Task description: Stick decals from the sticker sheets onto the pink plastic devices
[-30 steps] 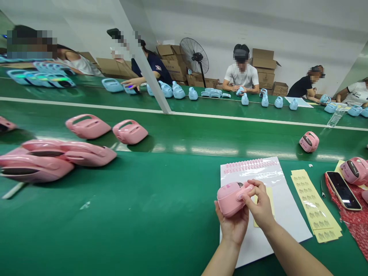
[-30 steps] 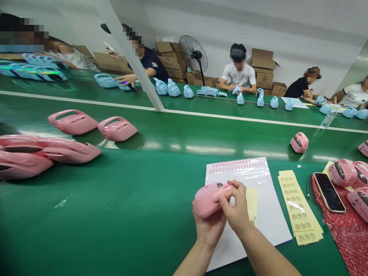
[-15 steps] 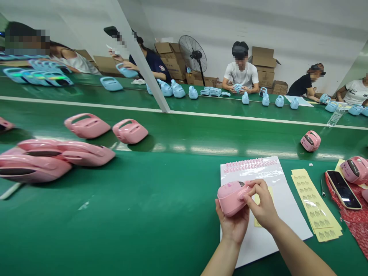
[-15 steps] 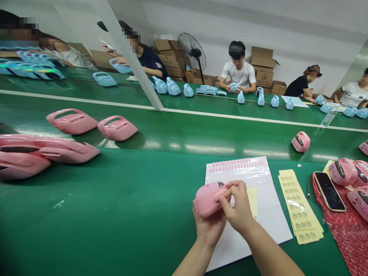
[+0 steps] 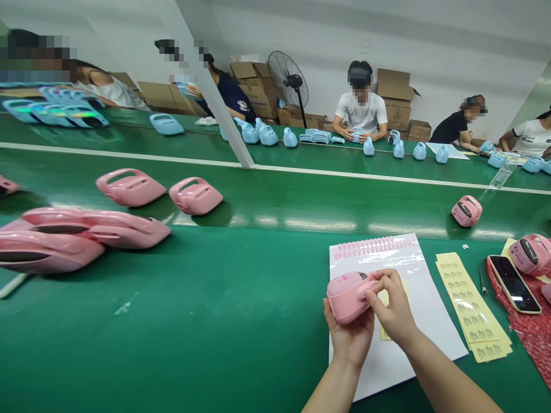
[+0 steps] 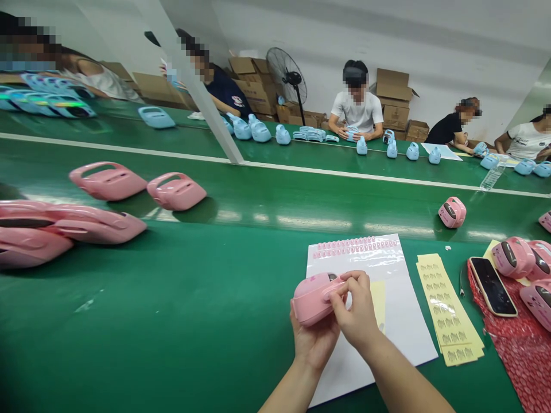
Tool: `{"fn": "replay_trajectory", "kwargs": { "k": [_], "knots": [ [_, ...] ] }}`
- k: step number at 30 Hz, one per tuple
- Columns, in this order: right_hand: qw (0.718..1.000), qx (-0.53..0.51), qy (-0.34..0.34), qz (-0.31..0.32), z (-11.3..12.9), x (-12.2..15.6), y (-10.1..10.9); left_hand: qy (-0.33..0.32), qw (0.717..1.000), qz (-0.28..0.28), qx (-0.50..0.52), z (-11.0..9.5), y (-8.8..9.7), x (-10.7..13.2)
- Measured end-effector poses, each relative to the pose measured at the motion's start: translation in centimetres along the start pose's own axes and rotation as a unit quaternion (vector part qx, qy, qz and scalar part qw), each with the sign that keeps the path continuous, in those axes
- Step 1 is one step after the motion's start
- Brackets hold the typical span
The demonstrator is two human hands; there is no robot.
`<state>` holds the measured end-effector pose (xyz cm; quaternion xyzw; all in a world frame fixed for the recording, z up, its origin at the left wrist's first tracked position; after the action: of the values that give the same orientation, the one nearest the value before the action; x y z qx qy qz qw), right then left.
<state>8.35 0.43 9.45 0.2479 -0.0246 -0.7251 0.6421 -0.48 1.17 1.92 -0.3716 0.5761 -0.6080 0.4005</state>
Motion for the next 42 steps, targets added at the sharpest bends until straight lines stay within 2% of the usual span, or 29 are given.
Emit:
{"fn": "replay_trajectory", "kwargs": {
  "k": [3,7,10,14,18,21,23,25,28,30,33,36,40,42],
  "knots": [
    [0.999,0.038,0.024,-0.011,0.4,0.2,-0.2,0.005,1.000,0.002,0.005,0.2,-0.1,0.0],
    [0.991,0.117,0.063,-0.014,1.5,0.4,-0.4,0.025,0.999,0.040,0.008,0.4,-0.4,0.0],
    [0.984,0.166,0.067,-0.008,1.7,0.0,0.0,0.034,0.999,0.040,0.006,0.4,-0.5,0.0],
    [0.994,0.107,0.009,0.027,0.7,-0.9,0.8,0.013,0.999,0.025,-0.017,0.0,-0.6,0.1],
    [0.997,0.057,-0.024,0.042,-0.4,-1.0,0.3,0.014,0.999,0.021,-0.022,0.0,0.0,-0.1],
    [0.996,0.077,-0.020,0.048,-2.0,-2.0,0.2,0.026,0.999,0.031,-0.015,-0.2,0.7,-0.3],
    [0.993,0.106,-0.038,0.046,-4.0,-3.8,0.9,0.034,0.998,0.044,-0.022,-0.8,1.0,-0.4],
    [0.983,0.159,-0.087,-0.001,-6.4,-6.1,2.7,0.039,0.997,0.054,-0.044,-1.7,1.2,-0.4],
    [0.973,0.195,-0.114,-0.040,-9.0,-9.2,5.1,0.029,0.990,0.032,-0.135,-3.5,1.1,-0.2],
    [0.971,0.206,-0.115,-0.044,-10.0,-10.6,5.6,0.017,0.970,-0.008,-0.243,-4.4,0.9,0.0],
    [0.972,0.205,-0.112,-0.035,-10.5,-11.4,5.2,-0.037,0.916,-0.044,-0.396,-5.1,-0.1,0.4],
    [0.976,0.186,-0.108,-0.027,-10.4,-11.2,4.6,-0.089,0.857,-0.018,-0.507,-4.7,-1.2,0.8],
    [0.985,0.141,-0.097,-0.009,-9.0,-9.9,4.3,-0.077,0.752,0.005,-0.655,-4.0,-1.9,1.1],
    [0.990,0.112,-0.089,0.020,-7.5,-8.6,4.1,-0.058,0.724,0.024,-0.687,-4.0,-2.3,1.0]
  ]
}}
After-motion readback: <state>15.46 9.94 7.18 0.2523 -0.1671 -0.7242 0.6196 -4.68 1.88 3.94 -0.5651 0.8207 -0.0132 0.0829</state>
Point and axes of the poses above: each hand's wrist, its own x-axis away from the middle knuckle, its own y-axis out of the back of the hand, z = x × y, the point moved 5 cm from there along -x, towards the middle knuckle, and after that the axes turned 5 degrees about z, right-handed, at the moved point
